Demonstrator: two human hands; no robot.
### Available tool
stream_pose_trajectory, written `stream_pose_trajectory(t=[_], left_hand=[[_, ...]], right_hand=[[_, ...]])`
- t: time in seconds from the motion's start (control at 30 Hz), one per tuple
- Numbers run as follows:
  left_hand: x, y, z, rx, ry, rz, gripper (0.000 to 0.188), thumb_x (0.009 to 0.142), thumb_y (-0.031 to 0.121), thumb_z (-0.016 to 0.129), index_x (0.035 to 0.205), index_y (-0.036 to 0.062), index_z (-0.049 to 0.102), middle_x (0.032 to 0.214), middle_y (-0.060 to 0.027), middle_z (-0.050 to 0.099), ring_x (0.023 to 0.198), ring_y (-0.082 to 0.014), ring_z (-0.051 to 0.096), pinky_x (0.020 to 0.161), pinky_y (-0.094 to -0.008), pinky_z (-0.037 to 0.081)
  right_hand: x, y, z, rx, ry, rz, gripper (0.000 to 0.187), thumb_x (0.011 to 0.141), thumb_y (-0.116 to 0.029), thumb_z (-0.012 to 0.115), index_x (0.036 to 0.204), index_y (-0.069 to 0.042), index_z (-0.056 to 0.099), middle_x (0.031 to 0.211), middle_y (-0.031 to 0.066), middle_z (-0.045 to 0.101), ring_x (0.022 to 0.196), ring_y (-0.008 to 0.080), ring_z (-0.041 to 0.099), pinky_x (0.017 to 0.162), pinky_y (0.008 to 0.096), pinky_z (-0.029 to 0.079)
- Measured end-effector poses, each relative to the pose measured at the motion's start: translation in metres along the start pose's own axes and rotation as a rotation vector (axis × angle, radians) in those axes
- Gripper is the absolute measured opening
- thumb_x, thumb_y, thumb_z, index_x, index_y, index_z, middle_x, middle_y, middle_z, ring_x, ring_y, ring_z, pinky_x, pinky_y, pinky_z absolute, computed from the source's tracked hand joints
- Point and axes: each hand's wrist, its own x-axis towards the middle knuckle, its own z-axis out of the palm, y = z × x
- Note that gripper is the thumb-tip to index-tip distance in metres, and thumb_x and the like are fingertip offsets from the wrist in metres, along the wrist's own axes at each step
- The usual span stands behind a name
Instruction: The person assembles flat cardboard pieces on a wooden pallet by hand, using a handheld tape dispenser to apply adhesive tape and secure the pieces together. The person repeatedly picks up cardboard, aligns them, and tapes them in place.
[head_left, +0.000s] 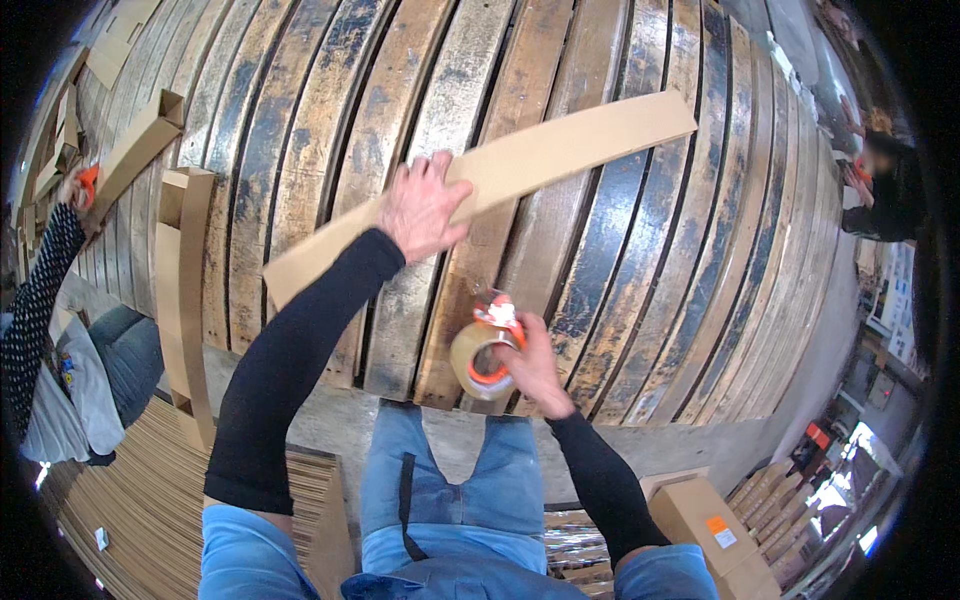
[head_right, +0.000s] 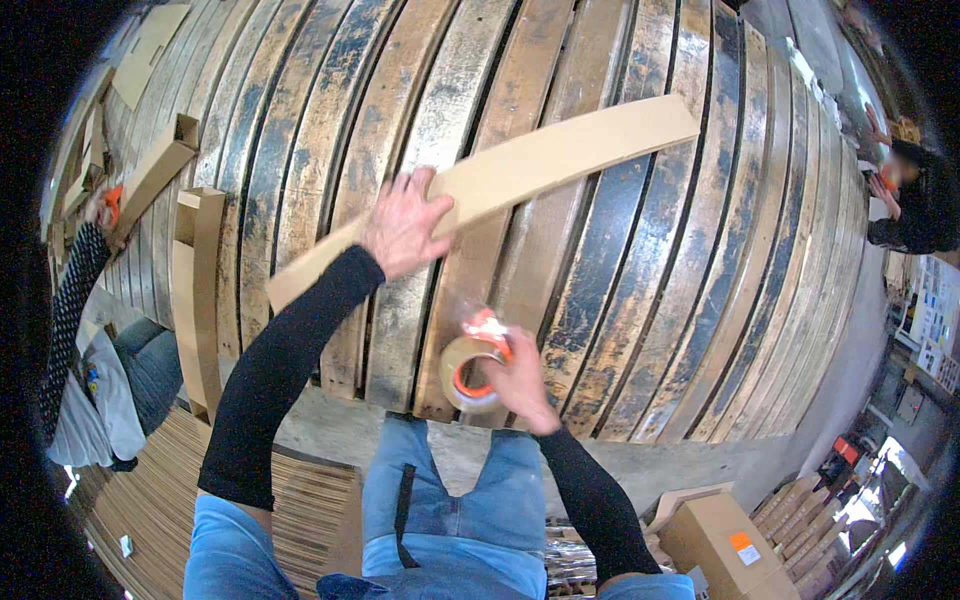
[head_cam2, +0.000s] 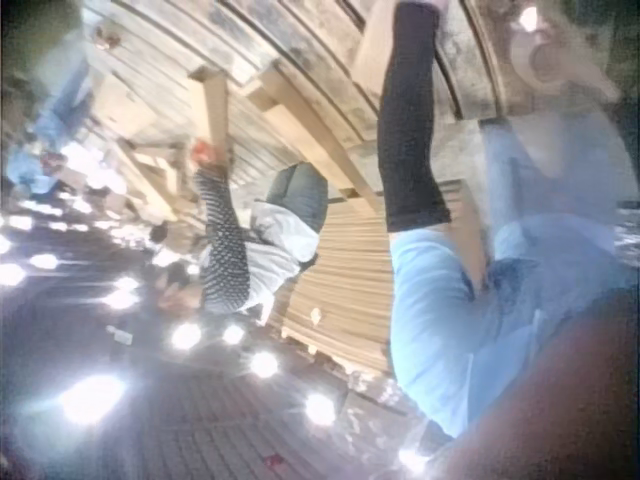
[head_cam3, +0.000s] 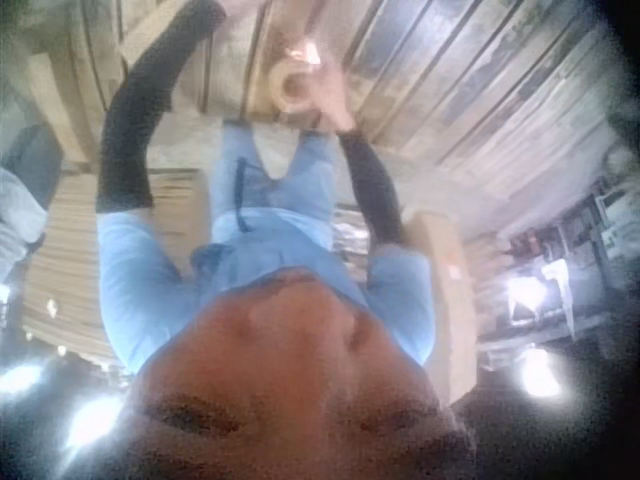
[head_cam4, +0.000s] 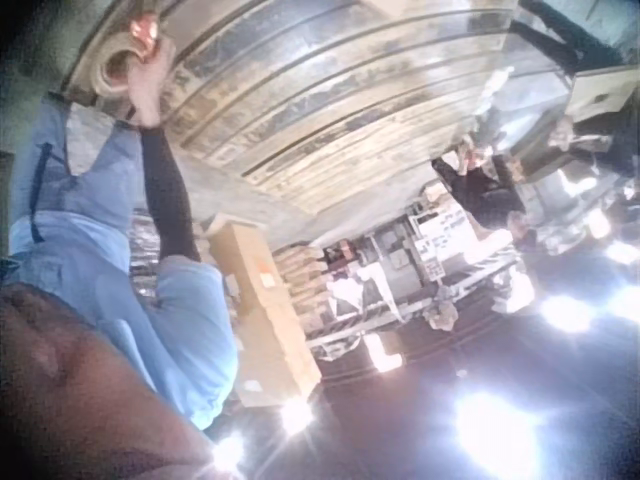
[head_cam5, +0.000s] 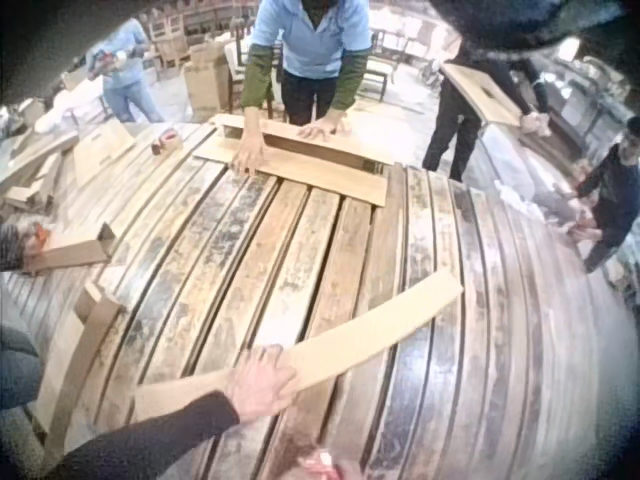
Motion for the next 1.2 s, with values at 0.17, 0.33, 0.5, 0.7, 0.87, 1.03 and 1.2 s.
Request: stream_pose_trajectory(t=[0.17, 0.33, 0.5, 0.7, 0.87, 1.03, 1.2], left_hand=[[-0.024, 0.062, 0.021, 0.023, 0.014, -0.17, 0.045, 0.075, 0.044, 0.08, 0.109, 0.0157, 0.069, 0.135, -0.0201, 0.047, 0.126, -0.0373, 0.047, 0.1, -0.0555, 0.041], [-0.022, 0.069, 0.04, -0.063, 0.147, -0.132, 0.035, 0.081, 0.043, 0.078, 0.099, 0.0135, 0.072, 0.144, -0.0182, 0.045, 0.134, -0.0362, 0.045, 0.108, -0.0548, 0.038], [-0.024, 0.067, 0.037, -0.067, 0.121, -0.127, 0.036, 0.08, 0.047, 0.077, 0.098, 0.0168, 0.072, 0.144, -0.0199, 0.046, 0.13, -0.0345, 0.048, 0.106, -0.0502, 0.04], [-0.022, 0.072, 0.046, -0.055, 0.207, -0.152, 0.037, 0.079, 0.046, 0.078, 0.102, 0.0177, 0.074, 0.144, -0.0201, 0.047, 0.131, -0.0349, 0.048, 0.105, -0.0502, 0.04], [-0.025, 0.074, 0.042, -0.038, 0.119, -0.216, 0.04, 0.076, 0.046, 0.082, 0.103, 0.0169, 0.074, 0.144, -0.0167, 0.048, 0.128, -0.0337, 0.05, 0.103, -0.048, 0.041], [-0.033, 0.076, 0.043, -0.046, 0.138, -0.206, 0.037, 0.074, 0.04, 0.083, 0.1, 0.0156, 0.075, 0.144, -0.0158, 0.049, 0.123, -0.0326, 0.052, 0.098, -0.0475, 0.042], [-0.012, 0.104, 0.038, -0.01, 0.155, -0.099, 0.032, 0.075, 0.025, 0.078, 0.105, 0.0145, 0.073, 0.156, -0.02, 0.039, 0.13, -0.0373, 0.05, 0.102, -0.0563, 0.041]], right_hand=[[-0.042, -0.036, -0.118, 0.836, -0.104, 0.332, 0.073, 0.082, 0.016, 0.062, 0.151, 0.0, 0.045, 0.137, 0.0092, 0.062, 0.125, 0.0184, 0.061, 0.105, 0.0335, 0.051], [-0.017, -0.077, -0.146, 0.209, 0.126, -0.084, 0.072, 0.078, 0.009, 0.071, 0.147, -0.003, 0.05, 0.137, 0.0145, 0.062, 0.123, 0.0235, 0.064, 0.101, 0.0367, 0.054], [0.052, -0.16, -0.139, -0.459, 0.361, -0.707, 0.035, 0.078, -0.007, 0.077, 0.112, -0.007, 0.073, 0.126, 0.0192, 0.066, 0.108, 0.0364, 0.07, 0.093, 0.0407, 0.058], [0.128, -0.171, -0.092, -0.889, 0.057, -0.496, 0.018, 0.081, -0.022, 0.071, 0.086, -0.006, 0.078, 0.087, 0.0232, 0.073, 0.084, 0.0398, 0.074, 0.08, 0.0471, 0.059], [0.115, -0.147, -0.099, -0.918, 0.051, -0.514, 0.018, 0.08, -0.021, 0.073, 0.084, -0.004, 0.075, 0.089, 0.0241, 0.072, 0.079, 0.0399, 0.073, 0.072, 0.0476, 0.06], [0.051, -0.095, -0.118, -0.791, -0.017, -0.428, 0.027, 0.079, -0.019, 0.076, 0.101, -0.003, 0.075, 0.126, 0.0205, 0.067, 0.089, 0.0374, 0.073, 0.077, 0.0452, 0.06], [0.033, -0.034, -0.118, -0.735, 0.222, -0.565, 0.039, 0.076, -0.013, 0.078, 0.113, -0.003, 0.074, 0.135, 0.0192, 0.064, 0.095, 0.0382, 0.072, 0.084, 0.0446, 0.059]])
